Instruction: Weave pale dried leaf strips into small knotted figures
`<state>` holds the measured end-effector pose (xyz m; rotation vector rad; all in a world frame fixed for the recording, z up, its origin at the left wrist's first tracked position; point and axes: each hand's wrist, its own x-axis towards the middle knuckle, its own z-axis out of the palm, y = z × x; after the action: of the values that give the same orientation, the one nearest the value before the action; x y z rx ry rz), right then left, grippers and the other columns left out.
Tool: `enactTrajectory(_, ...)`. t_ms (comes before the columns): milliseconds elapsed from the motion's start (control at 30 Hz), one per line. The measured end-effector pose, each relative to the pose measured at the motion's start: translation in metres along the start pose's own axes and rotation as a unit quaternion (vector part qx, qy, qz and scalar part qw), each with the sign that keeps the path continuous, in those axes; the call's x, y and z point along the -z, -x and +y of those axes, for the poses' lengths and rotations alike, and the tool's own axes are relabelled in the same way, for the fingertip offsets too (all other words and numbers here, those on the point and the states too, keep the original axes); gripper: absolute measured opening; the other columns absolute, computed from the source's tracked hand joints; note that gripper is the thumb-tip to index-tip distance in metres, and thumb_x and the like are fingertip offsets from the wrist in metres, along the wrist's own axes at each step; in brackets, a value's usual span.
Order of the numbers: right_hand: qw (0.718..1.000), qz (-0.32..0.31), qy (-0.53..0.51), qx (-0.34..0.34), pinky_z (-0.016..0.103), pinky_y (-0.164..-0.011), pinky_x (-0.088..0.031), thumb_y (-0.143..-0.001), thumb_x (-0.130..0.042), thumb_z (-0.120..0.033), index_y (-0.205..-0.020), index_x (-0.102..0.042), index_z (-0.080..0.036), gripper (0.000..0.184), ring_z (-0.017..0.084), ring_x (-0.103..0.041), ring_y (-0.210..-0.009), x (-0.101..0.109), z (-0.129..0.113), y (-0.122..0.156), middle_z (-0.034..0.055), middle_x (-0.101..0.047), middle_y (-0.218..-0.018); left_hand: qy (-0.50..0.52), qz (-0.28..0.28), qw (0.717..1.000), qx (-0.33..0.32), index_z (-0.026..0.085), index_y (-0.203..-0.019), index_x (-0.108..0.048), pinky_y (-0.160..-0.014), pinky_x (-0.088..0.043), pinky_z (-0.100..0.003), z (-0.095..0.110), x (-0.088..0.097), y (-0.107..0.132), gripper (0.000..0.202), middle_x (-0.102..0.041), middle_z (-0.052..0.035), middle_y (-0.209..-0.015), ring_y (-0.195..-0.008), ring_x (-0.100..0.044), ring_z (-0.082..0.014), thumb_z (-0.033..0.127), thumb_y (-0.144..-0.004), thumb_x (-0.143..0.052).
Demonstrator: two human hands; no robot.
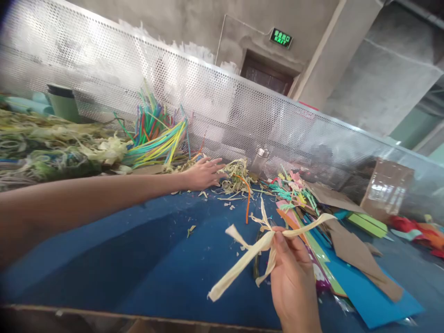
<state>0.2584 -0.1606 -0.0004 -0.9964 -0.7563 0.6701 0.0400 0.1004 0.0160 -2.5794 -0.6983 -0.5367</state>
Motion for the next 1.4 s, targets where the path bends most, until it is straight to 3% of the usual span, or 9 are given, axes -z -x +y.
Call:
enactTrajectory(233,1.000,0.004,-0.010,0.000,0.030,-0.070,-0.049,-0.068,-0.078,-0.034,-0.084,-0.071,-0.025,0.020,0.016,-0.063,-0.080,-0.013,0.004,0.001,0.0014,-0.070,-0.087,0.111,0.042,0.954,-0.276,0.042,-0.116,-0.064,-0.112,-0.022,-0.044,0.125,-0.044,-0.052,0.031,-0.056,0.0046,-0.135,-0.139,-0.030,-0.0233,0.042,-0.087,-0.052)
enactTrajectory(300,1.000,0.014,-0.003,-0.004,0.029,-0.068,-0.049,-0.068,-0.078,-0.034,-0.085,-0.071,-0.025,0.020,0.015,-0.063,-0.079,-0.010,0.004,0.002,0.0009,-0.069,-0.087,0.122,0.007,0.962,-0.243,0.043,-0.118,-0.062,-0.110,-0.025,-0.048,0.118,-0.065,-0.059,0.034,-0.057,0.0036,-0.135,-0.138,-0.033,-0.0249,0.041,-0.086,-0.052)
enactTrajectory(400,0.999,0.039,0.000,-0.019,0.027,-0.061,-0.047,-0.066,-0.079,-0.035,-0.088,-0.071,-0.026,0.025,0.015,-0.062,-0.075,-0.002,0.003,0.002,0.0003,-0.068,-0.084,0.101,-0.062,0.983,-0.142,0.040,-0.123,-0.059,-0.107,-0.026,-0.052,0.063,-0.084,-0.061,0.037,-0.053,-0.0003,-0.138,-0.136,-0.035,-0.0273,0.042,-0.087,-0.050)
enactTrajectory(533,0.999,0.035,-0.007,-0.030,0.027,-0.060,-0.047,-0.068,-0.078,-0.036,-0.091,-0.071,-0.028,0.025,0.014,-0.063,-0.075,0.002,0.003,0.002,-0.0008,-0.068,-0.087,0.035,-0.061,0.996,-0.047,0.035,-0.109,-0.068,-0.106,-0.022,-0.054,-0.020,-0.082,-0.053,0.029,-0.057,-0.0041,-0.134,-0.132,-0.039,-0.0281,0.031,-0.084,-0.055)
enactTrajectory(633,0.999,0.036,-0.011,-0.026,0.027,-0.063,-0.048,-0.069,-0.078,-0.034,-0.090,-0.071,-0.028,0.023,0.014,-0.063,-0.077,-0.003,0.005,0.003,-0.0018,-0.069,-0.088,0.000,-0.075,0.997,0.018,0.036,-0.112,-0.066,-0.104,-0.022,-0.053,-0.045,-0.070,-0.049,0.032,-0.057,-0.0052,-0.134,-0.129,-0.040,-0.0288,0.029,-0.085,-0.052)
enactTrajectory(833,0.999,0.022,-0.021,-0.018,0.028,-0.069,-0.049,-0.069,-0.078,-0.033,-0.087,-0.071,-0.028,0.021,0.014,-0.063,-0.080,-0.007,-0.002,0.012,-0.0015,-0.070,-0.089,0.029,-0.142,0.988,0.046,0.039,-0.114,-0.065,-0.105,-0.019,-0.054,-0.009,-0.024,-0.038,0.035,-0.063,-0.0029,-0.125,-0.116,-0.050,-0.0279,0.032,-0.080,-0.058)
enactTrajectory(967,1.000,0.016,-0.012,-0.013,0.030,-0.065,-0.048,-0.069,-0.077,-0.035,-0.086,-0.071,-0.026,0.020,0.015,-0.063,-0.075,-0.001,-0.010,0.019,-0.0002,-0.068,-0.082,0.069,-0.099,0.992,-0.048,0.040,-0.108,-0.068,-0.109,-0.014,-0.052,0.031,0.016,0.005,0.033,-0.041,0.0024,-0.148,-0.137,-0.027,-0.0317,0.041,-0.075,-0.065)
enactTrajectory(1100,1.000,0.013,-0.017,-0.010,0.031,-0.068,-0.049,-0.068,-0.079,-0.034,-0.085,-0.071,-0.025,0.021,0.015,-0.063,-0.074,0.000,-0.011,0.023,-0.0006,-0.068,-0.082,0.108,-0.108,0.980,-0.131,0.040,-0.101,-0.071,-0.111,-0.015,-0.049,0.045,0.041,0.041,0.026,-0.049,0.0061,-0.141,-0.139,-0.024,-0.0285,0.038,-0.076,-0.067)
enactTrajectory(1400,1.000,-0.010,-0.010,-0.028,0.031,-0.071,-0.049,-0.068,-0.078,-0.035,-0.084,-0.072,-0.026,0.020,0.016,-0.063,-0.076,-0.016,-0.008,0.044,-0.0004,-0.070,-0.081,0.098,-0.037,0.985,-0.137,0.026,-0.118,-0.064,-0.091,-0.043,-0.031,0.066,-0.014,-0.035,0.037,-0.064,-0.0031,-0.122,-0.112,-0.054,-0.0209,0.018,-0.083,-0.056)
